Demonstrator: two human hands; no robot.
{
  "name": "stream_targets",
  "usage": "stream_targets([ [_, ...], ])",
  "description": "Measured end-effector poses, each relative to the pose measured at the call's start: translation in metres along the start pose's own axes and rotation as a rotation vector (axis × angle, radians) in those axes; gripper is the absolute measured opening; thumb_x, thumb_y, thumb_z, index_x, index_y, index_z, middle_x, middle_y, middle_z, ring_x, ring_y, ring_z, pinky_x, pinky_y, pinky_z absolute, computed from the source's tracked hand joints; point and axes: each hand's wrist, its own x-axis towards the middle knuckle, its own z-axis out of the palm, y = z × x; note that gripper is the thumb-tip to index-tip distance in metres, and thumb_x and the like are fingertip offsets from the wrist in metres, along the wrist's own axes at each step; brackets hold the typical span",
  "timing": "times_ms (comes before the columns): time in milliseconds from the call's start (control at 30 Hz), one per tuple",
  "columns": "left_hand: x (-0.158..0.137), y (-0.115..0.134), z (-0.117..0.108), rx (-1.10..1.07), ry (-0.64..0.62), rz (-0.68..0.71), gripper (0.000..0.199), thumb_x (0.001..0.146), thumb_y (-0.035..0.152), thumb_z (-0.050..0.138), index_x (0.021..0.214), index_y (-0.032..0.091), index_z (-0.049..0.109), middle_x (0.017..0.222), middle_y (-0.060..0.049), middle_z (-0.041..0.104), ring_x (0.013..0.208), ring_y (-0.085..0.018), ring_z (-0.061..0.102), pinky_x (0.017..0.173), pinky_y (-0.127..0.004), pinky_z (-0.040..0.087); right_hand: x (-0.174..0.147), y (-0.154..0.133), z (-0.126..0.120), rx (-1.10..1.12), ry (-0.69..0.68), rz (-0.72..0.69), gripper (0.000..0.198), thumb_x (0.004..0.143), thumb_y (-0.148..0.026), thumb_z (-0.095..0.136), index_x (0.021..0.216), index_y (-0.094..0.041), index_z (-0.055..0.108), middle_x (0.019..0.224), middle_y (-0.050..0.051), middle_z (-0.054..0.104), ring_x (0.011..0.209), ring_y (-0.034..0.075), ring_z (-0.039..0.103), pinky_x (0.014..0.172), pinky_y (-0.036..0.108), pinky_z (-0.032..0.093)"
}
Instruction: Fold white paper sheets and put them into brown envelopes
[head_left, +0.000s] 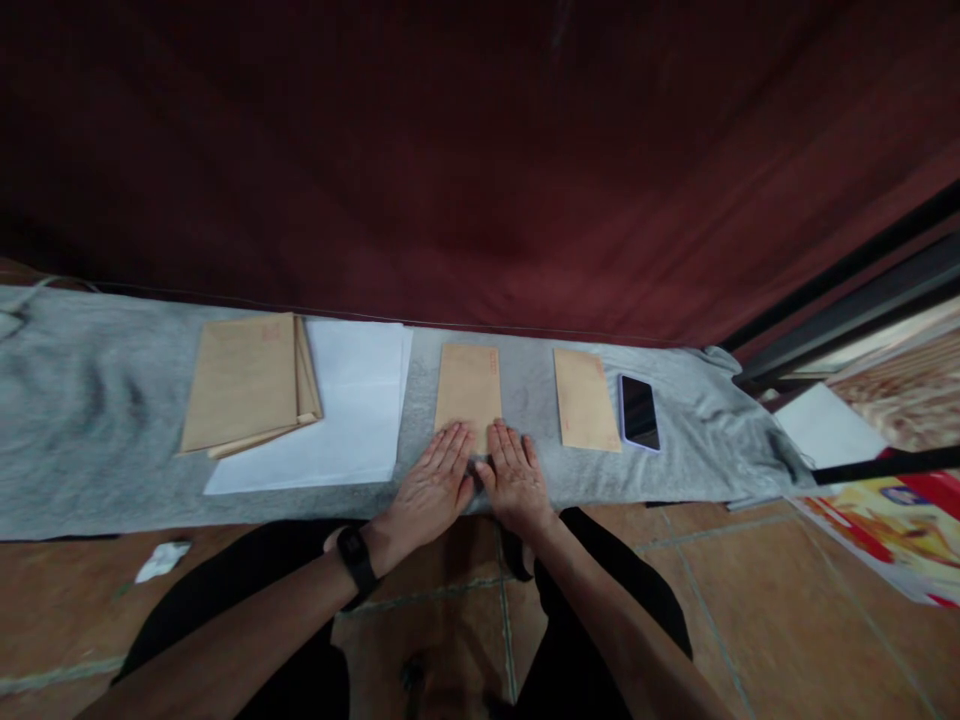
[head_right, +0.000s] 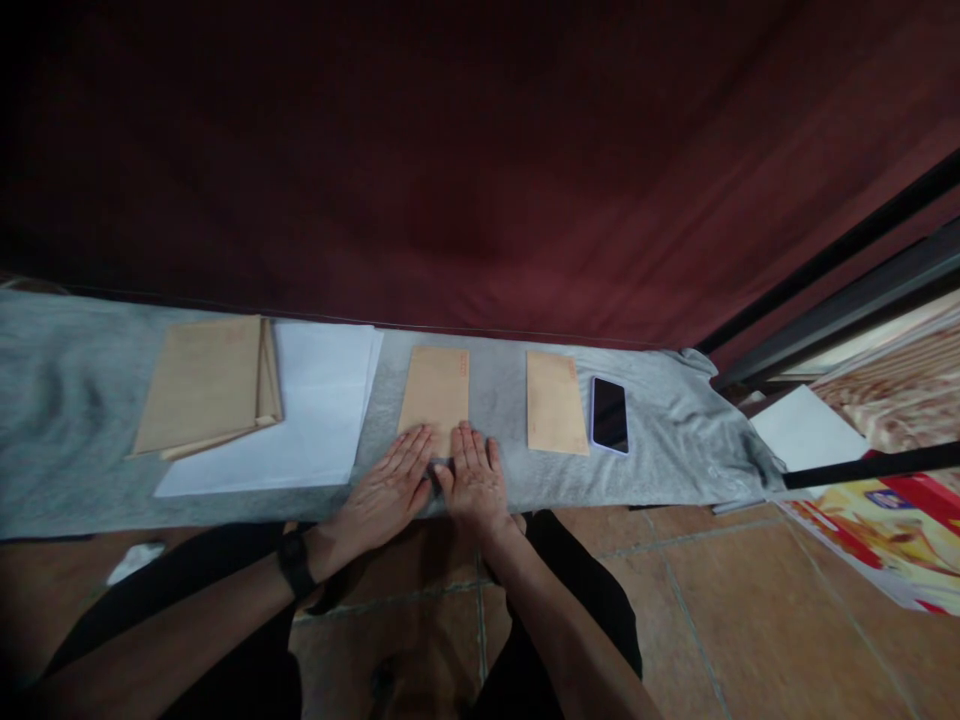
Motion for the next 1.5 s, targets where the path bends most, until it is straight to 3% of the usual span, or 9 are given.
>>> stream_targets([
  [200, 0.008, 0.011, 0.0, 0.011, -0.049, 0.065, 0.061, 0.098, 0.025, 0.038, 0.154, 0.002, 0.032, 0.161, -0.021, 0.034, 0.153, -0.028, 0.025, 0.125, -0.047, 0.026, -0.001, 0.002, -0.001, 0.008, -0.008, -0.013, 0.058, 0.107, -0.038, 0.032, 0.159, -0.012, 0.03, 0.162, 0.015, 0.035, 0.15, 0.029, 0.034, 0.122, 0.052, 0.023],
  [333, 0.008, 0.011, 0.002, 0.026, -0.028, -0.009, 0.065, 0.099, 0.03, 0.037, 0.157, 0.003, 0.026, 0.161, -0.022, 0.034, 0.153, -0.03, 0.026, 0.125, -0.05, 0.025, -0.003, 0.005, 0.0, -0.005, 0.013, -0.01, 0.06, 0.107, -0.04, 0.034, 0.158, -0.01, 0.031, 0.161, 0.017, 0.037, 0.149, 0.031, 0.035, 0.122, 0.053, 0.025],
  [600, 0.005, 0.012, -0.001, 0.06, -0.087, -0.132, 0.073, 0.098, 0.045, 0.044, 0.15, -0.006, 0.035, 0.161, -0.028, 0.029, 0.154, -0.036, 0.019, 0.127, -0.049, 0.02, -0.005, 0.008, 0.0, -0.028, 0.009, 0.004, 0.062, 0.106, -0.041, 0.037, 0.157, -0.007, 0.033, 0.161, 0.019, 0.036, 0.149, 0.033, 0.035, 0.122, 0.053, 0.024],
  [767, 0.004, 0.011, 0.0, 0.047, -0.084, -0.169, 0.08, 0.097, 0.052, 0.044, 0.152, -0.005, 0.033, 0.162, -0.028, 0.028, 0.154, -0.036, 0.018, 0.126, -0.05, 0.02, -0.005, 0.005, -0.008, 0.001, -0.015, -0.01, 0.06, 0.107, -0.039, 0.033, 0.159, -0.009, 0.029, 0.162, 0.017, 0.035, 0.151, 0.03, 0.032, 0.123, 0.054, 0.022],
  [900, 0.002, 0.009, 0.0, 0.037, -0.116, -0.123, 0.074, 0.096, 0.04, 0.043, 0.155, -0.002, 0.029, 0.163, -0.026, 0.026, 0.155, -0.034, 0.015, 0.127, -0.051, 0.017, -0.008, -0.009, -0.014, 0.072, -0.061, -0.117, 0.057, 0.108, -0.036, 0.029, 0.16, -0.013, 0.027, 0.163, 0.012, 0.034, 0.153, 0.024, 0.028, 0.126, 0.049, 0.02],
  [1033, 0.001, 0.009, -0.001, 0.045, -0.149, -0.094, 0.071, 0.093, 0.029, 0.042, 0.156, -0.001, 0.027, 0.163, -0.025, 0.027, 0.155, -0.035, 0.013, 0.126, -0.054, 0.017, -0.009, -0.017, -0.015, 0.083, -0.101, -0.154, 0.059, 0.108, -0.039, 0.031, 0.158, -0.008, 0.031, 0.162, 0.014, 0.035, 0.153, 0.024, 0.027, 0.126, 0.046, 0.022],
  [1233, 0.001, 0.006, -0.002, 0.045, -0.105, -0.073, 0.073, 0.096, 0.037, 0.043, 0.156, 0.0, 0.026, 0.164, -0.025, 0.026, 0.155, -0.034, 0.015, 0.126, -0.053, 0.018, -0.01, -0.011, -0.013, 0.024, -0.117, -0.148, 0.06, 0.108, -0.042, 0.032, 0.156, -0.007, 0.036, 0.162, 0.014, 0.034, 0.153, 0.025, 0.029, 0.126, 0.045, 0.023],
  [1500, -0.003, -0.008, -0.008, -0.007, -0.072, 0.037, 0.069, 0.099, 0.043, 0.043, 0.157, 0.008, 0.03, 0.166, -0.016, 0.027, 0.156, -0.028, 0.016, 0.128, -0.046, 0.016, -0.014, -0.003, -0.012, 0.0, -0.099, -0.154, 0.061, 0.107, -0.042, 0.034, 0.157, -0.008, 0.032, 0.161, 0.016, 0.037, 0.152, 0.026, 0.03, 0.125, 0.047, 0.025],
])
